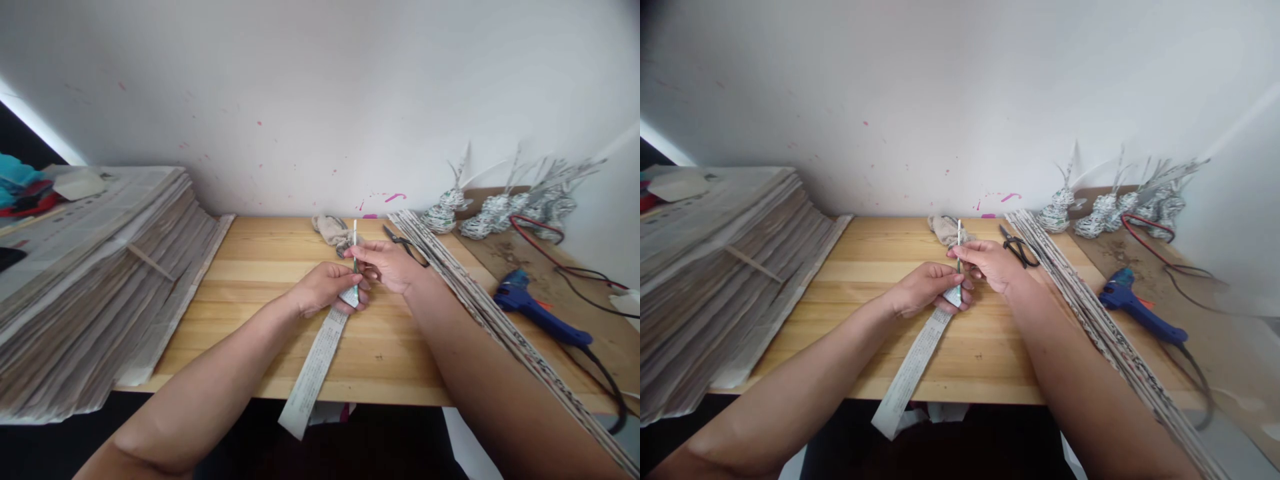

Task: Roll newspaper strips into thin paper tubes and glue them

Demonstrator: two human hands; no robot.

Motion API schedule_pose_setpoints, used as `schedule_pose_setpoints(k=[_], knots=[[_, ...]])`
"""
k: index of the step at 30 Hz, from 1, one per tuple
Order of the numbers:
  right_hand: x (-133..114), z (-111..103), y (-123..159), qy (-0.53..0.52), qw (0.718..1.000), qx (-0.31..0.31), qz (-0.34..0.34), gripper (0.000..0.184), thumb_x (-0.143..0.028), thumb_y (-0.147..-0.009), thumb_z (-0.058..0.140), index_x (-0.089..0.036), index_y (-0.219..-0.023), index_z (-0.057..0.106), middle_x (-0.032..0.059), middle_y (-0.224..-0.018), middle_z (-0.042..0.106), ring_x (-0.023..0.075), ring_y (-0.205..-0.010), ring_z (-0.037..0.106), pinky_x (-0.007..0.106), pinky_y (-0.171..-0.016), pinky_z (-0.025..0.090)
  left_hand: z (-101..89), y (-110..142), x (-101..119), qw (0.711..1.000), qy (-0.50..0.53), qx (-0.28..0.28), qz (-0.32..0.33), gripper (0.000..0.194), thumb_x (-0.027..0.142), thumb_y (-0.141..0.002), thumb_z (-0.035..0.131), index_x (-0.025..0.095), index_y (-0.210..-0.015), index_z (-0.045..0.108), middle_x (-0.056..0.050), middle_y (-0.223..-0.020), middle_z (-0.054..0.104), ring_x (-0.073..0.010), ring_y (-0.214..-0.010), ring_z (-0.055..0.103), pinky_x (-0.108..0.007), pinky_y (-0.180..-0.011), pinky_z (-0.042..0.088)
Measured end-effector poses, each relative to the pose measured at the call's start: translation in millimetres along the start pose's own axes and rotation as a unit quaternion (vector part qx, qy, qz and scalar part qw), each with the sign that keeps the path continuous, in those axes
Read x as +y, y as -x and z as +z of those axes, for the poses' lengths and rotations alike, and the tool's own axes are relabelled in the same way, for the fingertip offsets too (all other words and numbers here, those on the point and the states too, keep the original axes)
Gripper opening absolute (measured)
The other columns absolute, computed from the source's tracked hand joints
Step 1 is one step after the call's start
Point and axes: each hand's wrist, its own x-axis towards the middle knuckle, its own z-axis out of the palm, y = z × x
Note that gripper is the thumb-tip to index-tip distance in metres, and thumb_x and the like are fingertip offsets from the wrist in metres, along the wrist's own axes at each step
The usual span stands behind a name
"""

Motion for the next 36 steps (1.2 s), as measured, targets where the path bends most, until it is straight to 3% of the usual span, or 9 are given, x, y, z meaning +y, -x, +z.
schedule_pose_setpoints(k=[4,10,15,21,27,33,36], knots=[[0.3,0.7,-1.1,-0.009,0.997,0.073,-0.023,0.037,-0.045,-0.06,0.085,-0.015,-0.066,0.066,-0.0044,-0.052,0.046,0.0057,-0.047,0.036,0.021,-0.04,0.019,-0.2,-1.6,-3.1,1.0,-0.018,-0.008,-0.003,0.039,0.048,-0.075,0.074,0.011,-0.088,0.069,-0.01,-0.08,0.07,-0.017,-0.072,0.067,-0.031,-0.066,0.054],[-1.8,-1.6,0.8,0.018,1.0,-0.005,-0.011,0.044,-0.052,-0.07,0.077,-0.013,-0.088,0.074,-0.0011,-0.059,0.052,0.0082,-0.053,0.043,0.021,-0.041,0.023,-0.7,-2.2,-4.0,1.0,-0.025,0.0,-0.001,0.039,0.049,-0.076,0.072,0.011,-0.088,0.068,-0.009,-0.079,0.07,-0.0168,-0.071,0.068,-0.03,-0.065,0.054],[0.1,1.4,-1.1,0.02,0.996,0.08,-0.024,0.037,-0.048,-0.062,0.084,-0.015,-0.069,0.069,-0.0038,-0.052,0.046,0.0059,-0.047,0.035,0.022,-0.04,0.019,-0.3,-2.5,-4.8,1.0,-0.025,-0.005,-0.01,0.039,0.048,-0.076,0.073,0.012,-0.088,0.068,-0.009,-0.079,0.071,-0.0162,-0.072,0.068,-0.03,-0.066,0.055],[-2.1,-1.5,2.3,0.012,1.0,-0.016,-0.008,0.043,-0.053,-0.072,0.075,-0.014,-0.089,0.074,-0.0007,-0.06,0.053,0.0086,-0.051,0.045,0.022,-0.041,0.024,1.0,-0.4,0.9,1.0,-0.011,0.017,-0.002,0.039,0.048,-0.075,0.074,0.012,-0.087,0.069,-0.01,-0.079,0.072,-0.0174,-0.072,0.069,-0.031,-0.067,0.055],[-1.7,1.5,1.4,0.004,0.999,0.048,-0.005,0.035,-0.045,-0.063,0.083,-0.014,-0.072,0.07,-0.0039,-0.052,0.048,0.0054,-0.046,0.035,0.022,-0.04,0.018,0.3,0.2,1.6,1.0,-0.021,-0.01,-0.011,0.037,0.046,-0.076,0.074,0.011,-0.087,0.069,-0.011,-0.081,0.072,-0.0176,-0.073,0.068,-0.03,-0.066,0.054],[-3.0,0.8,3.0,0.02,1.0,-0.016,-0.009,0.04,-0.051,-0.071,0.076,-0.015,-0.086,0.073,-0.0022,-0.056,0.052,0.0076,-0.048,0.043,0.022,-0.04,0.024,-1.3,-0.3,0.7,1.0,-0.017,0.0,-0.004,0.04,0.049,-0.076,0.073,0.011,-0.089,0.069,-0.01,-0.082,0.072,-0.0183,-0.073,0.069,-0.032,-0.067,0.054],[-2.9,3.2,2.5,0.012,1.0,0.022,-0.011,0.035,-0.046,-0.065,0.082,-0.014,-0.077,0.072,-0.0038,-0.052,0.049,0.0058,-0.046,0.036,0.022,-0.04,0.02,-0.3,0.6,1.6,1.0,-0.016,-0.009,-0.008,0.041,0.049,-0.074,0.075,0.011,-0.089,0.069,-0.011,-0.084,0.072,-0.0179,-0.076,0.068,-0.031,-0.068,0.054]])
